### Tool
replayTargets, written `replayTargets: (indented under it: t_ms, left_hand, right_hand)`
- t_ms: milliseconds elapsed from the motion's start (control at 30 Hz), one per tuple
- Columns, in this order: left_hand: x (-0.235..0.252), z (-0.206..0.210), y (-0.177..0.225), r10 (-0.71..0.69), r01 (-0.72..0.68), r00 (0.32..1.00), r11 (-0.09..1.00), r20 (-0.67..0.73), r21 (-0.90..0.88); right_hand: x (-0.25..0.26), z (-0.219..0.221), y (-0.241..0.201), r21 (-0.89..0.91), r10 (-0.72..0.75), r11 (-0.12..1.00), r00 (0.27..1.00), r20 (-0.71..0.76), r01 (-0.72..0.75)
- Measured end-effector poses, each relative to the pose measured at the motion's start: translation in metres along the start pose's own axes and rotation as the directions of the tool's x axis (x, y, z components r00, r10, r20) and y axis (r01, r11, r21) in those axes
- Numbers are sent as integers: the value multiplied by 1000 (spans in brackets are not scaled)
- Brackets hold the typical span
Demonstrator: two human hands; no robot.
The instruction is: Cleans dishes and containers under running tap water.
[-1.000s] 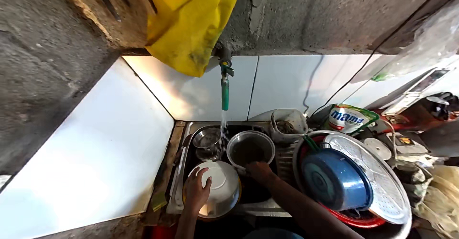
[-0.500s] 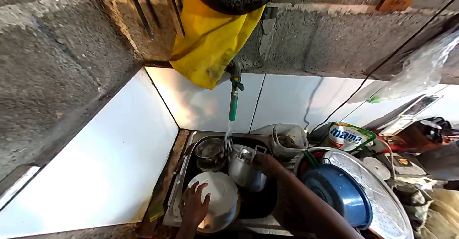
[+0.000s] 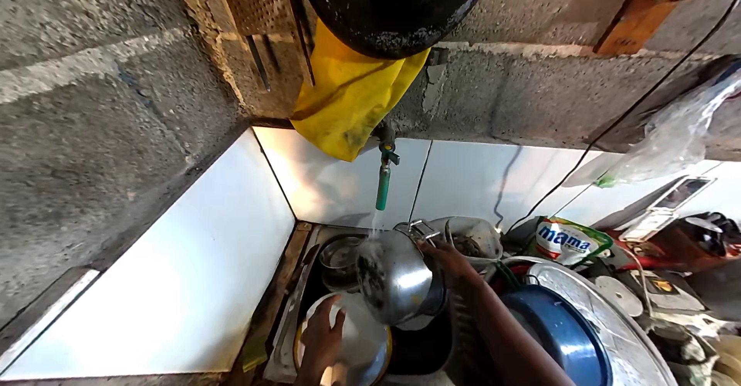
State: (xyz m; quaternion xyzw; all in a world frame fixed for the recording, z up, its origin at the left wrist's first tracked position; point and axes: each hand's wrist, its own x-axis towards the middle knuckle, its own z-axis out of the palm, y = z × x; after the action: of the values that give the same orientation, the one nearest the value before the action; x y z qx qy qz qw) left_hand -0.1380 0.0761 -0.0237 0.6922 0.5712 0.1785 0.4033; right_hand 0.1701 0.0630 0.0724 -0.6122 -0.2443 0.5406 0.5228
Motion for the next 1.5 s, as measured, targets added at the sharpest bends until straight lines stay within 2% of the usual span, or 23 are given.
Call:
replayTargets:
  t_ms: [133,200,267,367,467,533,567,633,700,733,767,833,900,933,967,1000,1033,1100,1167,1200,1300,1400,1500]
  left_hand:
    - [20,-7,46,139,-202,970,919,-200,-338]
    - [35,-11,70,220,-312,931,893,-291,-325]
    - [48,-17,97,332,-402,885,898,-327,-178]
    - [69,-20,136,457,-439,877,887,-147,142]
    - [92,-27,173,302,-345,939,825,167,448]
    - [100,-25,181,308,-376,927,781,216,499]
    - [99,-19,177,395,-430,901,755,180,495]
    - [86,5,161,601,-549,798,695,44,465]
    - [73,34,131,786,-622,587,592,-194,513]
    - [69,47,116,807,-599,519,579,-283,554]
    - [64,59,100,795,-561,486,602,-363,568]
    - [53,82,76,671,-490,509,741,-539,460]
    - [45,96,67,396,-480,623,874,-675,70]
    - [43,96,69,200,-453,710,864,-676,-221]
    - [44,90,73,-7,-363,805,785,-593,-502]
    - [47,82,74,-163,-270,856,668,-491,-694]
    - [51,73,76,-285,-184,879,537,-383,-823]
    - [65,47,77,-482,-19,866,239,-135,-971]
    - [77,21,59,-439,142,893,77,95,-987]
    - [84,11,47,-374,209,912,67,170,-976]
    - [114,-12,16,-168,419,906,243,387,-875]
    - [137,-30,35,-238,541,833,546,500,-640]
    - [147,-41,66,-237,514,816,714,527,-475]
  right_hand:
    - [0,29,-13,175,30,984,1000,7,-30]
    - [1,44,-19,241,53,969,999,0,-52]
    - [5,56,-21,261,62,963,998,3,-61]
    - [10,74,-24,274,62,959,998,17,-65]
    - [13,89,-22,312,34,949,998,49,-48]
    - [17,90,-21,349,11,937,999,34,-23]
    - [20,88,-20,364,1,931,999,32,-12]
    - [26,81,-20,388,-22,921,999,46,3]
    - [26,79,-22,395,-14,919,1000,21,4]
    - [26,79,-23,404,-3,915,1000,-7,5]
    - [24,79,-25,408,14,913,999,-34,2]
    - [20,80,-27,427,56,904,995,-88,-14]
    - [16,86,-26,454,97,891,985,-139,-24]
    - [14,87,-22,470,106,882,985,-139,-28]
    - [13,87,-18,479,103,877,987,-126,-30]
    - [13,86,-13,479,95,877,990,-109,-31]
    - [13,83,-9,471,84,881,992,-95,-29]
    - [14,76,-6,431,74,901,995,-70,-36]
    - [13,65,-5,351,90,934,995,-39,-71]
    - [13,58,-6,301,88,950,996,1,-84]
    - [8,44,-11,108,61,991,988,141,-76]
    - [2,39,-11,-32,41,999,964,263,-33]
    - [-3,36,-18,-97,8,995,955,295,22]
